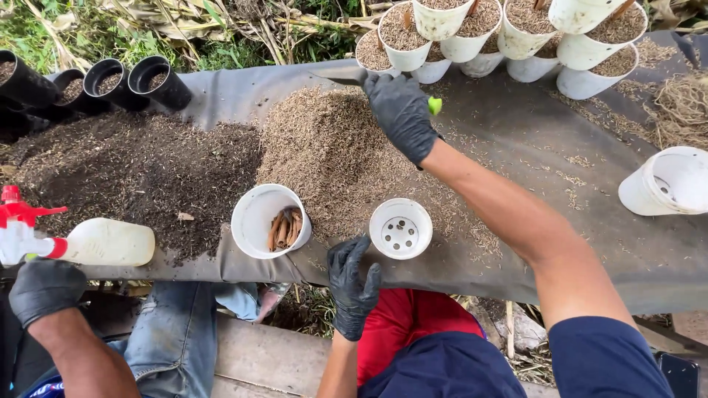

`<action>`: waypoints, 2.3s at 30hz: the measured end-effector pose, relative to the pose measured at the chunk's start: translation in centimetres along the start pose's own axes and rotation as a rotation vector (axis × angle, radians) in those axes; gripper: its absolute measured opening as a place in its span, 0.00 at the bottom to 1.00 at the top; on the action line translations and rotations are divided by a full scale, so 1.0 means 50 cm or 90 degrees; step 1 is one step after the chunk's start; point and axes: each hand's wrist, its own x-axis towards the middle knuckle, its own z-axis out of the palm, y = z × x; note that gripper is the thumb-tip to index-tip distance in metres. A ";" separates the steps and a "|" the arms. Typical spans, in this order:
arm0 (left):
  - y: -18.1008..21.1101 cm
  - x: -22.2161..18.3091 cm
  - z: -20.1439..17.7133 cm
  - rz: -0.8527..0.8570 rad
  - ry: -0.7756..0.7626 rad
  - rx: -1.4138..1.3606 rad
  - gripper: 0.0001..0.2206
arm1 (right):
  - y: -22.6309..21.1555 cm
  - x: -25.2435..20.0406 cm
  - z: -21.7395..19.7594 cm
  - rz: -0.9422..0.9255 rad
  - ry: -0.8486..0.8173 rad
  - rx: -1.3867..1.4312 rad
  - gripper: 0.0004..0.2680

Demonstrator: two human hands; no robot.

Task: Filling small plastic pots with soil using a hand trowel and planting plant cuttings into them.

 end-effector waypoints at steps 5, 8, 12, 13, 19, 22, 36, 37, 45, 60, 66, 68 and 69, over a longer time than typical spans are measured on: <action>0.001 0.000 0.002 0.025 0.023 0.017 0.15 | -0.021 0.029 -0.062 -0.046 -0.128 0.058 0.13; -0.003 -0.005 0.000 0.023 0.020 0.005 0.15 | -0.118 0.074 0.024 0.048 -0.221 0.177 0.17; 0.003 0.002 -0.001 0.025 0.024 0.001 0.15 | -0.140 0.057 0.088 0.059 -0.191 0.194 0.18; 0.005 0.004 0.001 0.030 0.033 0.009 0.15 | -0.137 0.049 0.102 0.055 -0.180 0.188 0.18; -0.004 -0.004 0.003 0.041 0.023 0.002 0.15 | -0.065 -0.063 0.098 0.041 0.021 0.217 0.09; -0.008 -0.010 0.010 0.048 0.029 0.008 0.15 | 0.043 -0.097 -0.019 0.121 -0.132 0.619 0.16; -0.010 -0.018 0.003 0.040 0.008 0.008 0.17 | 0.051 -0.168 0.066 -0.088 -0.007 0.845 0.05; -0.017 -0.028 0.006 0.006 0.021 -0.038 0.20 | 0.058 -0.175 0.072 -0.070 -0.165 0.920 0.07; 0.002 0.068 -0.026 -0.055 -0.041 -0.153 0.32 | 0.122 -0.182 0.079 -0.222 -0.495 0.739 0.13; -0.124 0.277 0.140 -0.266 -0.272 -0.048 0.26 | 0.131 -0.252 0.004 -0.009 -0.434 1.088 0.13; 0.004 0.350 0.122 -0.347 -0.247 -0.181 0.28 | 0.141 -0.234 -0.020 -0.116 -0.381 1.039 0.12; -0.013 0.350 0.133 -0.326 -0.263 -0.218 0.28 | 0.203 -0.221 -0.081 -0.111 -0.375 1.116 0.14; -0.009 0.349 0.124 -0.323 -0.262 -0.219 0.28 | 0.193 -0.225 -0.061 -0.110 -0.372 1.115 0.14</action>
